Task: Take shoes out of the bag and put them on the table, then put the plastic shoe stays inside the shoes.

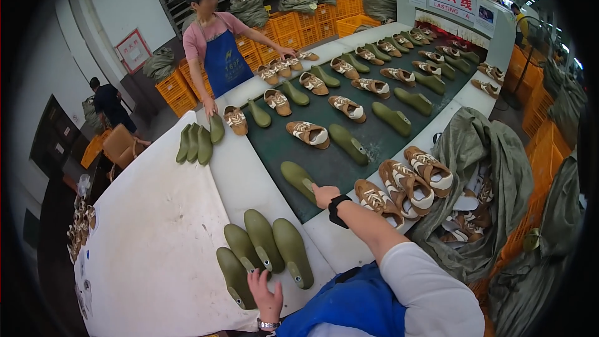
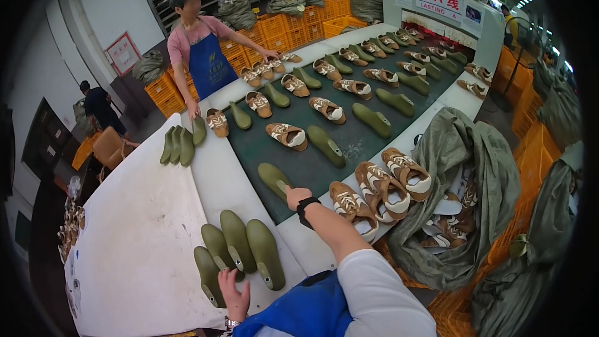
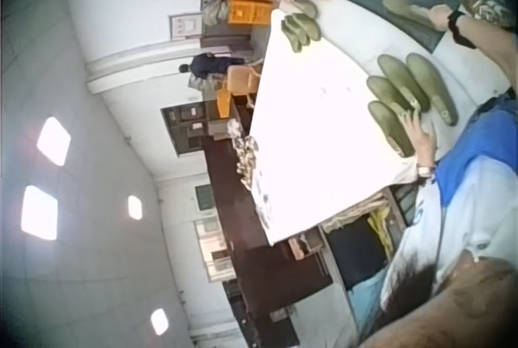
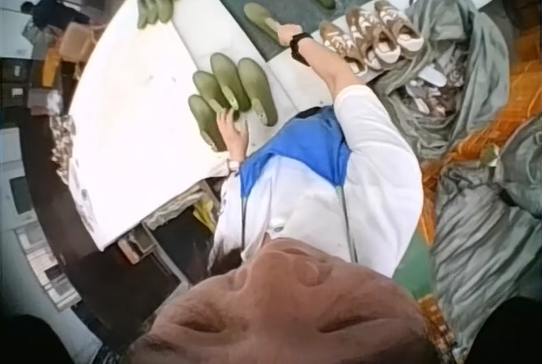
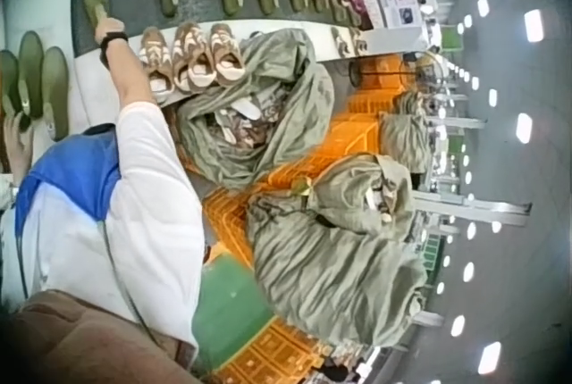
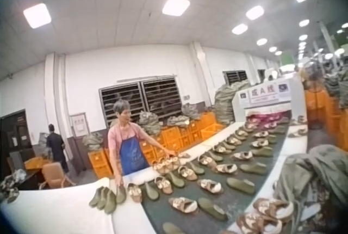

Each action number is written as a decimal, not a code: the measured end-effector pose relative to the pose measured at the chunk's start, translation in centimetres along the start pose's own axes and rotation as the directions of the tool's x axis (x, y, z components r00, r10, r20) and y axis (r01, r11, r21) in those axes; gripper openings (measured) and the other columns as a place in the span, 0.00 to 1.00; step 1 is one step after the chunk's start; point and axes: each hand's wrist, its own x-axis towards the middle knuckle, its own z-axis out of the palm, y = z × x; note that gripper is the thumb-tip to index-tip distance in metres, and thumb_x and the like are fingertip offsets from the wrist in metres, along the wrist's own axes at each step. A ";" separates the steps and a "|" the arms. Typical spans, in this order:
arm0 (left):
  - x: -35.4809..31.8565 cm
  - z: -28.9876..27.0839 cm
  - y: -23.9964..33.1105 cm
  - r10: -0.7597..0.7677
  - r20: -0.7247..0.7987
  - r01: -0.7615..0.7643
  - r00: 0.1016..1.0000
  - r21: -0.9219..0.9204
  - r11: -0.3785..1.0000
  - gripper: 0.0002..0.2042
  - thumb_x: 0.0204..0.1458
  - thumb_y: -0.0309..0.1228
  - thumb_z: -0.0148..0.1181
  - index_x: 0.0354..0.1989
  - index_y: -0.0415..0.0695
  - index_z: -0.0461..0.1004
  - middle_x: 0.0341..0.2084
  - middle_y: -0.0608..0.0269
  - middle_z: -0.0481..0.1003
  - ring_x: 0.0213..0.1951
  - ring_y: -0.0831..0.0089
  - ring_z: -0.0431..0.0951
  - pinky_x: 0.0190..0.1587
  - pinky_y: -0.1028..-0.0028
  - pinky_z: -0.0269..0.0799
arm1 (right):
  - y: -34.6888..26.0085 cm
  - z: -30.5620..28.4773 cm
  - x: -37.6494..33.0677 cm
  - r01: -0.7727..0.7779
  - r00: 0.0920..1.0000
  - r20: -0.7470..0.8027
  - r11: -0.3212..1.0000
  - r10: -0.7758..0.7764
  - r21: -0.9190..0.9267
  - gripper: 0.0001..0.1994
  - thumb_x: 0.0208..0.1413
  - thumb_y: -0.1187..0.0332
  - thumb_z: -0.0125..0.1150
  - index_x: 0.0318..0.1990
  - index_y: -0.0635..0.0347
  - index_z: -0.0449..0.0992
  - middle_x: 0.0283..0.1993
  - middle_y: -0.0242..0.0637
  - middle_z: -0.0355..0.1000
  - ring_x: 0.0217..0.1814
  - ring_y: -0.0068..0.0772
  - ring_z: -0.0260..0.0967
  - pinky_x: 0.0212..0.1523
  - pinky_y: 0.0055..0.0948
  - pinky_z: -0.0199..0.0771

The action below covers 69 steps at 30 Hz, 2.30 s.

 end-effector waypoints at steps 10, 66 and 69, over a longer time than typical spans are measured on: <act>3.3 7.7 1.4 0.119 0.102 -0.111 0.988 -0.081 0.991 0.17 0.40 0.27 0.58 0.42 0.41 0.70 0.51 0.42 0.61 0.54 0.44 0.59 0.55 0.57 0.57 | 6.7 -6.6 -18.4 0.343 0.882 0.157 0.833 -0.445 0.434 0.18 0.52 0.60 0.52 0.50 0.54 0.70 0.33 0.44 0.73 0.33 0.43 0.71 0.34 0.34 0.70; 10.4 7.2 4.5 0.101 0.128 -0.092 0.987 -0.078 0.993 0.19 0.42 0.30 0.61 0.44 0.37 0.69 0.42 0.47 0.69 0.49 0.50 0.66 0.51 0.61 0.62 | 4.8 -11.6 -16.1 -0.062 0.938 0.136 0.232 -0.319 0.971 0.12 0.53 0.62 0.56 0.36 0.63 0.72 0.24 0.28 0.66 0.18 0.14 0.61 0.17 0.15 0.61; 6.9 8.6 3.8 0.148 0.141 -0.170 0.979 0.156 0.973 0.25 0.37 0.33 0.63 0.47 0.40 0.66 0.51 0.45 0.60 0.54 0.44 0.58 0.52 0.55 0.59 | 0.4 -9.3 -10.6 0.139 0.929 0.063 0.503 -0.364 0.853 0.17 0.47 0.58 0.60 0.38 0.63 0.73 0.28 0.38 0.73 0.27 0.28 0.71 0.28 0.27 0.72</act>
